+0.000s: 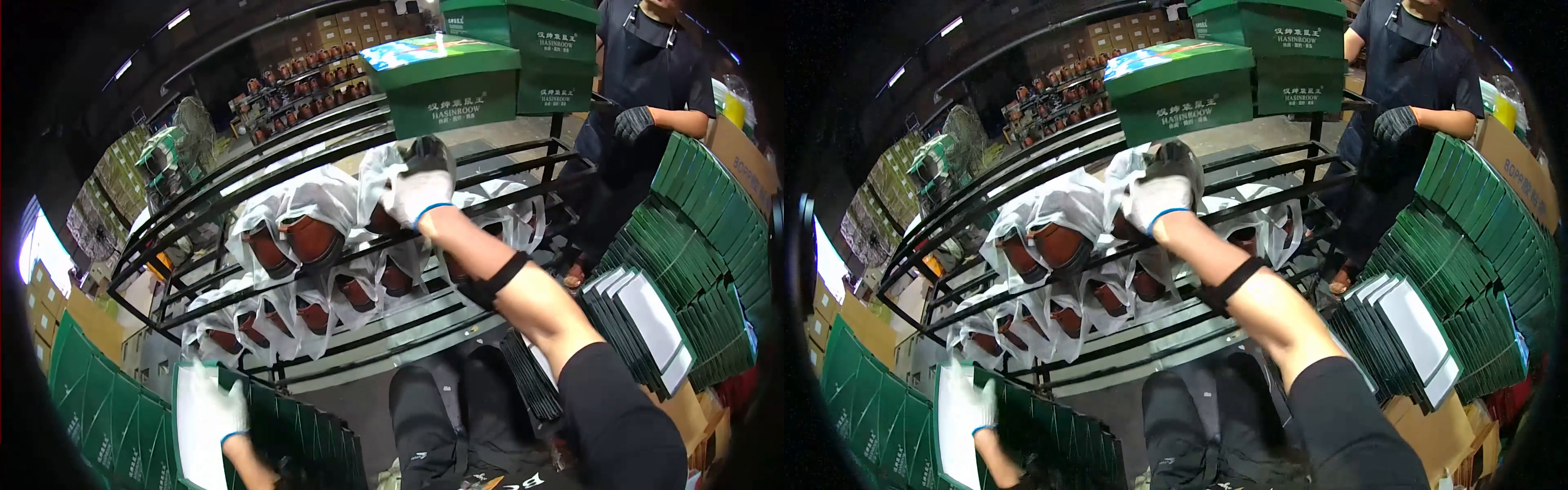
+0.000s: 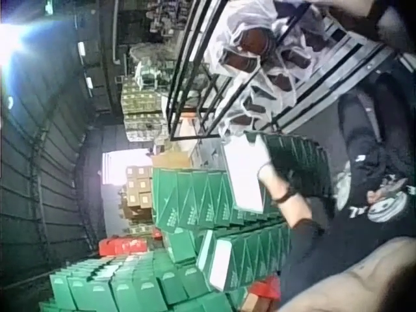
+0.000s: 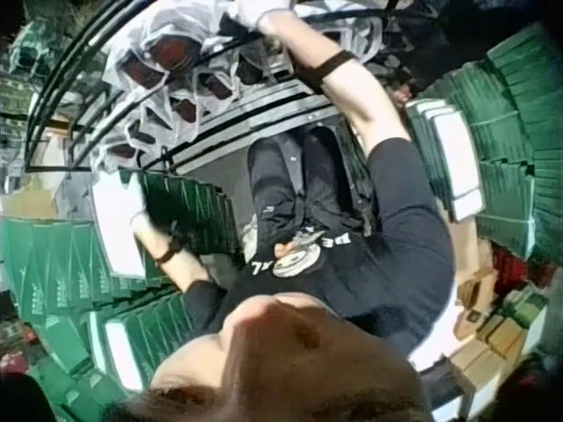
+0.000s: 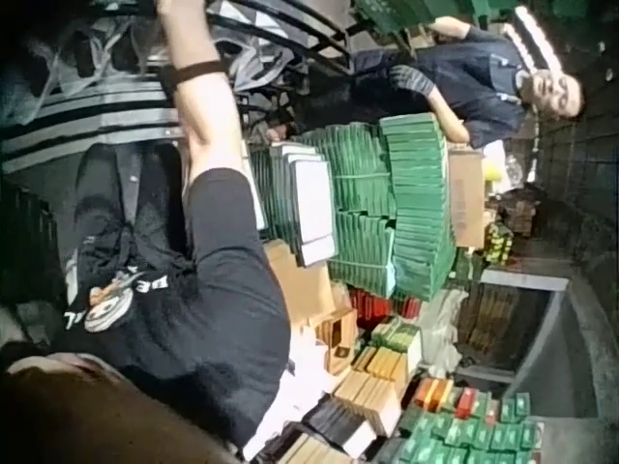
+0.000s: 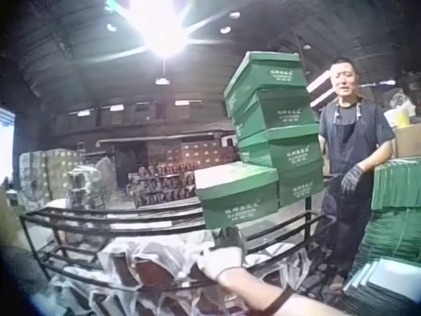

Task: Packaging finished shoes into individual boxes and stacking them for shipping.

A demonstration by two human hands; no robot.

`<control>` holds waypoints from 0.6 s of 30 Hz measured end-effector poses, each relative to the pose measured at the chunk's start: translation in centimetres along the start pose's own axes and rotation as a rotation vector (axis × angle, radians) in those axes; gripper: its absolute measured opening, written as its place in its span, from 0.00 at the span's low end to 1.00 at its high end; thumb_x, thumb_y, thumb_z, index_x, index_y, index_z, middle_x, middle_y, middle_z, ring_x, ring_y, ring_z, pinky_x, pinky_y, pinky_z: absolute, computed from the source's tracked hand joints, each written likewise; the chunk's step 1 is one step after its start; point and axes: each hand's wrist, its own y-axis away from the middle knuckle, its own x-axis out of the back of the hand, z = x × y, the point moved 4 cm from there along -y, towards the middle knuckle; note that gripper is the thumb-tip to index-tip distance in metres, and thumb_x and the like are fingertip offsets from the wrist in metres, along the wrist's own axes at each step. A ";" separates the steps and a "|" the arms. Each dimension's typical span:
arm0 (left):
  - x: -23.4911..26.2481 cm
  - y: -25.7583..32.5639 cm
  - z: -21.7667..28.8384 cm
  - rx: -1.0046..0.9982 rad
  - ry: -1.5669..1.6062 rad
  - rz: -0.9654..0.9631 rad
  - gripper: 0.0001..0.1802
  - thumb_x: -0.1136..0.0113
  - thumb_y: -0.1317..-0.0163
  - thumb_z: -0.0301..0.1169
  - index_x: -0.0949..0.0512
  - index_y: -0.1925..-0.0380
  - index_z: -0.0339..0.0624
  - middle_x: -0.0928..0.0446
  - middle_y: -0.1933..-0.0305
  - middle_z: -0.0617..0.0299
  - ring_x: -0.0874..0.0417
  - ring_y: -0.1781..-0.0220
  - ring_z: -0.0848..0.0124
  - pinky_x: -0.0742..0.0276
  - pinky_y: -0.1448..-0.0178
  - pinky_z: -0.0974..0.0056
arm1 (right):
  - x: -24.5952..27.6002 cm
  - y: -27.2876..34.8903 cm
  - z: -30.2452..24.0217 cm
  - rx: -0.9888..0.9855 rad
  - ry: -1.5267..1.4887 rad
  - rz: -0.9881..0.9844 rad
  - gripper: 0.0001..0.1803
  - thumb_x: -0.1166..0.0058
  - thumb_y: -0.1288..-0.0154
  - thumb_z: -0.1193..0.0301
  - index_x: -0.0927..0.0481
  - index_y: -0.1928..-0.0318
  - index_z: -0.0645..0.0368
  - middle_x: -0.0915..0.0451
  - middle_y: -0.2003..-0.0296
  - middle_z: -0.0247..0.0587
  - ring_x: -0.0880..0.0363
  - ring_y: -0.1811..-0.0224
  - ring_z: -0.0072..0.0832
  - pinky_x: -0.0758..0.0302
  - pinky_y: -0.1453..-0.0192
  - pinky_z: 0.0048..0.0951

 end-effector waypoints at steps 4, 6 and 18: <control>3.4 4.6 -6.2 0.229 0.249 0.023 0.22 0.25 0.31 0.30 0.15 0.40 0.29 0.12 0.42 0.39 0.12 0.39 0.47 0.21 0.30 0.48 | 1.4 3.5 2.4 -0.025 -0.403 -0.239 0.28 0.49 0.22 0.44 0.06 0.53 0.52 0.09 0.56 0.57 0.09 0.52 0.53 0.15 0.47 0.52; 8.4 9.6 -0.2 -0.117 0.220 0.409 0.17 0.35 0.37 0.15 0.13 0.47 0.28 0.10 0.51 0.46 0.11 0.45 0.50 0.18 0.35 0.52 | 4.4 7.1 4.8 0.028 -0.397 0.192 0.23 0.44 0.21 0.52 0.07 0.57 0.57 0.10 0.60 0.60 0.10 0.56 0.56 0.16 0.51 0.54; -10.3 25.6 18.7 0.491 2.070 -1.150 0.30 0.53 0.15 0.43 0.28 0.25 0.32 0.17 0.31 0.50 0.17 0.29 0.60 0.25 0.23 0.58 | 19.3 33.5 3.8 0.513 -1.059 -0.010 0.12 0.25 0.42 0.65 0.15 0.69 0.58 0.20 0.70 0.42 0.20 0.72 0.46 0.24 0.66 0.44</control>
